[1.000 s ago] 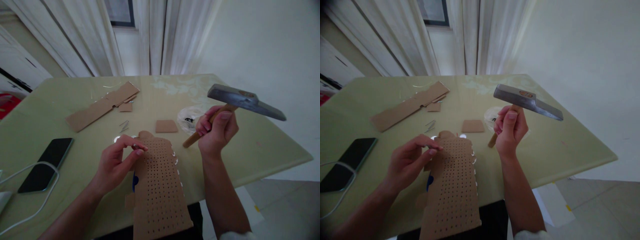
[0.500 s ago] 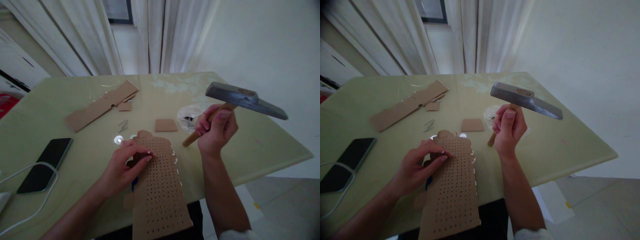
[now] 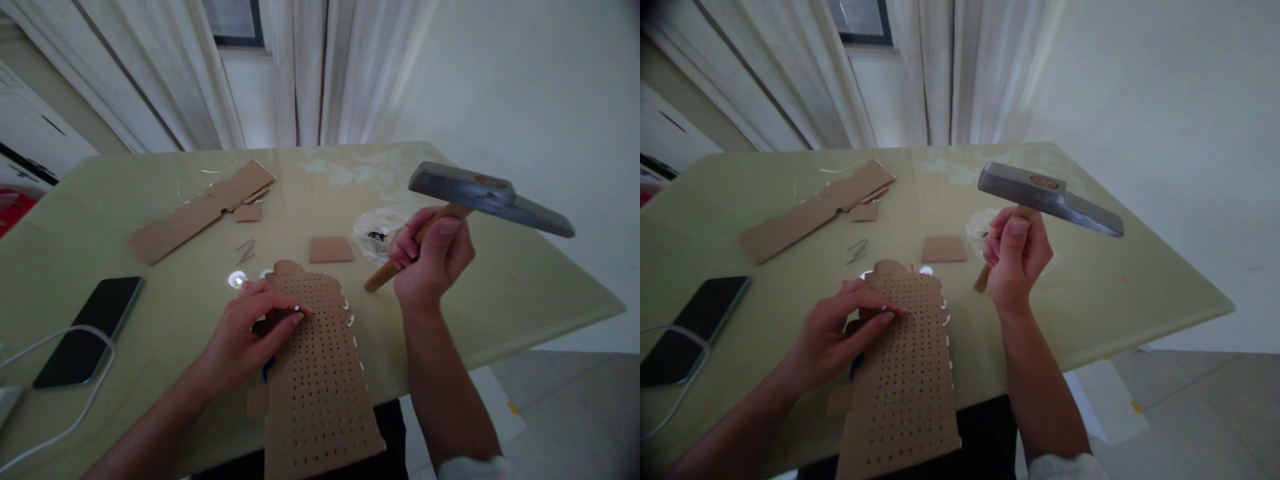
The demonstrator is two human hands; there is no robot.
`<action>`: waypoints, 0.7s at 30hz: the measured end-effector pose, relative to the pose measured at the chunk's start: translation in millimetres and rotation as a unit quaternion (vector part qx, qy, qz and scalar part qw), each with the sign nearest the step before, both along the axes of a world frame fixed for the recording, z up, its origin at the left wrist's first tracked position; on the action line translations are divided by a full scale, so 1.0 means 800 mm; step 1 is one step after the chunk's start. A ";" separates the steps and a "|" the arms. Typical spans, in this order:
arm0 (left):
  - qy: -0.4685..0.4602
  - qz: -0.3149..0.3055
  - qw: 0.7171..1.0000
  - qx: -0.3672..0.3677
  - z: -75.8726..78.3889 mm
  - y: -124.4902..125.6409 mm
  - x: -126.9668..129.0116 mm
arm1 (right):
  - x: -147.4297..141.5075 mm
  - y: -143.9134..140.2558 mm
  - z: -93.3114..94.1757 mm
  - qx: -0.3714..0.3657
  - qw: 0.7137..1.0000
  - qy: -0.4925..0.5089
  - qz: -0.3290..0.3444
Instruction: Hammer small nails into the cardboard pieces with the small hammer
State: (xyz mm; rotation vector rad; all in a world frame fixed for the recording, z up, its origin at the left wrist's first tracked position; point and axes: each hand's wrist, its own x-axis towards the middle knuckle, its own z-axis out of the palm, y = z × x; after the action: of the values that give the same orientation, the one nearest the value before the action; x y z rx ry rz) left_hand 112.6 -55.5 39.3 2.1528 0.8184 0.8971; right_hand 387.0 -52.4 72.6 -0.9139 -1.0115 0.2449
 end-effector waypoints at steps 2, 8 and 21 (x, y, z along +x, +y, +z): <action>-0.002 0.001 1.000 0.001 0.000 0.000 -0.001 | 0.000 0.001 -0.001 -0.001 1.000 -0.004 -0.012; 0.001 -0.005 1.000 0.003 0.002 0.000 -0.001 | 0.000 0.002 -0.001 0.006 1.000 0.010 -0.002; -0.009 -0.004 0.999 0.050 0.002 -0.001 0.007 | -0.009 -0.001 0.003 -0.004 0.999 -0.033 -0.010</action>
State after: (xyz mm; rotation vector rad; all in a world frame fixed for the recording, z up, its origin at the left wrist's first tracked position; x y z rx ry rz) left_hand 118.3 -56.4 40.9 2.2286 0.7703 0.9697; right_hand 380.0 -53.2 74.6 -0.9441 -1.0619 0.2035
